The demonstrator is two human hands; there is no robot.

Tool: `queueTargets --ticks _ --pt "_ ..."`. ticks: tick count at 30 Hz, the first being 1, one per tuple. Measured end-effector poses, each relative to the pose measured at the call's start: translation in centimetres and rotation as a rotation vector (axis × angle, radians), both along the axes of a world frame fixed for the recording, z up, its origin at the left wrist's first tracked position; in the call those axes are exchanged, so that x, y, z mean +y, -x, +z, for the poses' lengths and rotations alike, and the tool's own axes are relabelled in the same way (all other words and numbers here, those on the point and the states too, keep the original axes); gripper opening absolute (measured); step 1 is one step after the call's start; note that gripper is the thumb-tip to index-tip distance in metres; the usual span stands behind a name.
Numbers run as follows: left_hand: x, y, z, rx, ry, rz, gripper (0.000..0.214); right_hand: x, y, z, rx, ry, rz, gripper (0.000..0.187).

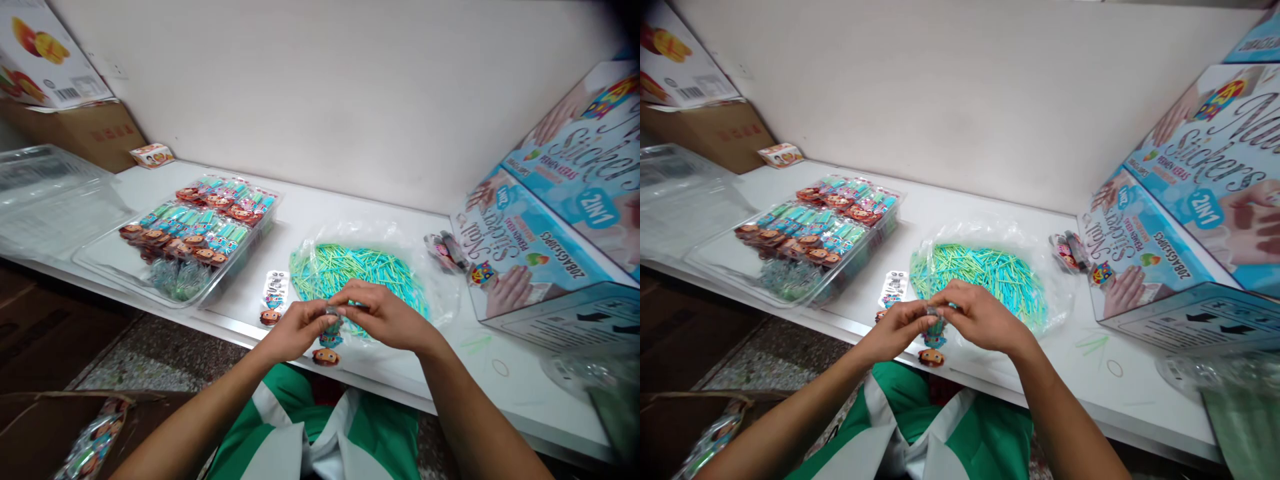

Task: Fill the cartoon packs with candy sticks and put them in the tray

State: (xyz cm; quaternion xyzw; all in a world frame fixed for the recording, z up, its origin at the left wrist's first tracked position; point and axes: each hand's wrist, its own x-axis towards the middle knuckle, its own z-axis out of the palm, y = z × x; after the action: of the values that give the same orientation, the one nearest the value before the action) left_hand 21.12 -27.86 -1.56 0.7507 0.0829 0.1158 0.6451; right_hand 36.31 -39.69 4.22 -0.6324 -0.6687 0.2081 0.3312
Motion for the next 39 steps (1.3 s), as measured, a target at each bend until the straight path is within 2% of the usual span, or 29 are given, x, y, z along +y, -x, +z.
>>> queueTargets --ticks 3,5,9,13,15,17,18,19,20,23,24,25,27,29,31,33,35,37,39 --pt "0.1 -0.1 0.5 -0.021 0.159 0.023 0.031 0.0 0.1 -0.3 0.137 0.016 -0.147 0.033" --pt "0.2 0.0 1.0 -0.026 0.192 0.035 0.034 0.0 0.4 -0.5 0.208 0.045 -0.194 0.039" --pt "0.4 0.2 1.8 -0.008 0.079 0.106 0.033 0.1 1.0 -0.7 0.205 0.035 -0.155 0.034" --pt "0.6 0.9 2.4 0.013 -0.028 0.076 0.036 0.3 1.6 -0.4 0.214 -0.012 -0.163 0.033" --pt "0.8 1.9 3.2 0.042 -0.088 0.042 0.034 0.3 1.8 -0.2 0.236 -0.017 -0.165 0.035" --pt "1.4 3.6 4.9 0.059 -0.156 0.064 0.028 0.3 1.8 0.0 0.261 -0.022 -0.168 0.035" --pt "1.9 4.7 5.9 0.045 -0.199 0.123 0.024 0.2 1.7 0.1 0.274 -0.033 -0.177 0.035" --pt "2.6 5.9 7.1 0.002 -0.259 0.239 0.022 0.2 1.6 0.1 0.284 -0.048 -0.198 0.034" --pt "3.5 7.1 8.3 -0.071 -0.331 0.41 0.021 0.1 1.3 0.0 0.291 -0.063 -0.227 0.032" --pt "7.5 10.9 11.0 -0.351 -0.632 1.125 0.02 -0.1 0.5 -0.6 0.299 -0.077 -0.314 0.029" --pt "9.3 12.0 11.3 -0.373 -0.724 1.281 0.025 -0.1 0.4 -0.9 0.296 -0.064 -0.331 0.029" --pt "11.1 13.1 11.2 -0.361 -0.811 1.386 0.031 -0.1 0.3 -1.2 0.292 -0.049 -0.34 0.029" --pt "14.9 15.0 9.7 -0.184 -0.924 1.43 0.036 0.0 0.3 -1.8 0.282 -0.022 -0.343 0.029" --pt "18.0 16.4 7.2 -0.041 -0.958 1.433 0.035 0.1 0.6 -2.1 0.265 0.004 -0.334 0.028" --pt "20.0 17.2 4.4 0.071 -0.926 1.383 0.036 0.1 0.8 -2.3 0.239 0.022 -0.327 0.028" --pt "20.8 17.4 2.2 0.184 -0.888 1.321 0.037 0.0 0.8 -2.3 0.212 0.037 -0.329 0.029" --pt "20.9 17.3 1.1 0.313 -0.889 1.259 0.038 -0.1 0.7 -2.3 0.187 0.042 -0.338 0.03" --pt "20.7 17.2 1.1 0.456 -0.928 1.19 0.04 -0.1 0.5 -2.3 0.162 0.041 -0.348 0.032" --pt "20.6 17.2 1.8 0.563 -0.971 1.15 0.041 -0.2 0.4 -2.3 0.136 0.04 -0.355 0.031"
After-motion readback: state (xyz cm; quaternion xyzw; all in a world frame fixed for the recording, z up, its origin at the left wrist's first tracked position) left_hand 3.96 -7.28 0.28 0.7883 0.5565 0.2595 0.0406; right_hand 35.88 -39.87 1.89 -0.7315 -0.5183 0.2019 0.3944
